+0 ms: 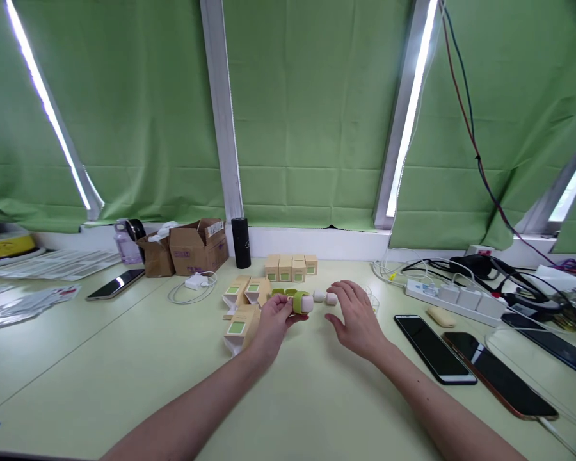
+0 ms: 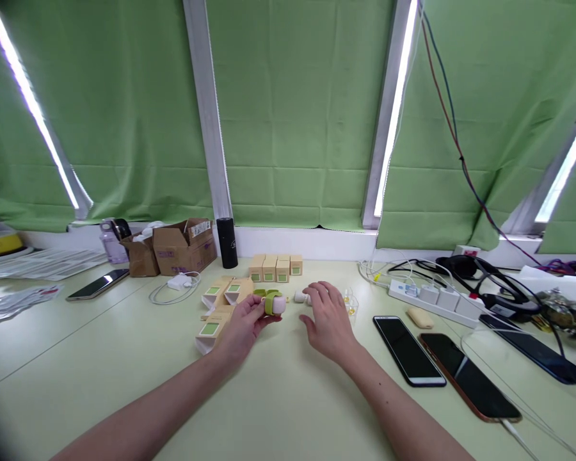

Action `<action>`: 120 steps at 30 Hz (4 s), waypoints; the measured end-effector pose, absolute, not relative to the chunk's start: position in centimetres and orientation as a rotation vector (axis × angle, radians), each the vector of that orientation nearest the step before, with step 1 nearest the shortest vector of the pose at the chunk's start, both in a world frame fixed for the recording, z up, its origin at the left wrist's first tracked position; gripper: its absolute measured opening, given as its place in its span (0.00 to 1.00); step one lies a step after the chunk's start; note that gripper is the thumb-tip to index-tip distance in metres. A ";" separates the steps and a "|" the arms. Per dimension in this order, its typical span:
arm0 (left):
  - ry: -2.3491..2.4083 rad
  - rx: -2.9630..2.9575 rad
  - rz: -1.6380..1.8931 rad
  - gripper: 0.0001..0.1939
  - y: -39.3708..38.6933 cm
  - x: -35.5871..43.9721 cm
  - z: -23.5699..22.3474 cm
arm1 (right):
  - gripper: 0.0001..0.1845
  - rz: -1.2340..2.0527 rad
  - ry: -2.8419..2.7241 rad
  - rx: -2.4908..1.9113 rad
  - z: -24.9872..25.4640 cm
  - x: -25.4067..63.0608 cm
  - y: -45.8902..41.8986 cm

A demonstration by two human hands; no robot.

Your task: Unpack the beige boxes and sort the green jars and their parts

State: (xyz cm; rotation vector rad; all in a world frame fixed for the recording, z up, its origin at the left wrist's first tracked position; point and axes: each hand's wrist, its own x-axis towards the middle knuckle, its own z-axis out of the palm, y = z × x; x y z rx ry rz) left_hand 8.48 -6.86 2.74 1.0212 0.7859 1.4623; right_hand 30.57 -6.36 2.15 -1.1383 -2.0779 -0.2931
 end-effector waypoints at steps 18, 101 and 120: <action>0.812 1.118 1.175 0.19 -7.7 8.7 3.0 | 0.24 -0.003 -2.010 -0.716 2.0 27.2 -8.7; 1.014 1.924 1.390 0.17 -8.6 9.0 1.7 | 0.16 -0.563 -2.146 -0.855 2.4 26.8 -8.4; 1.074 1.926 1.383 0.14 -8.5 9.0 3.0 | 0.17 -0.458 -2.111 -0.897 1.7 25.9 -8.1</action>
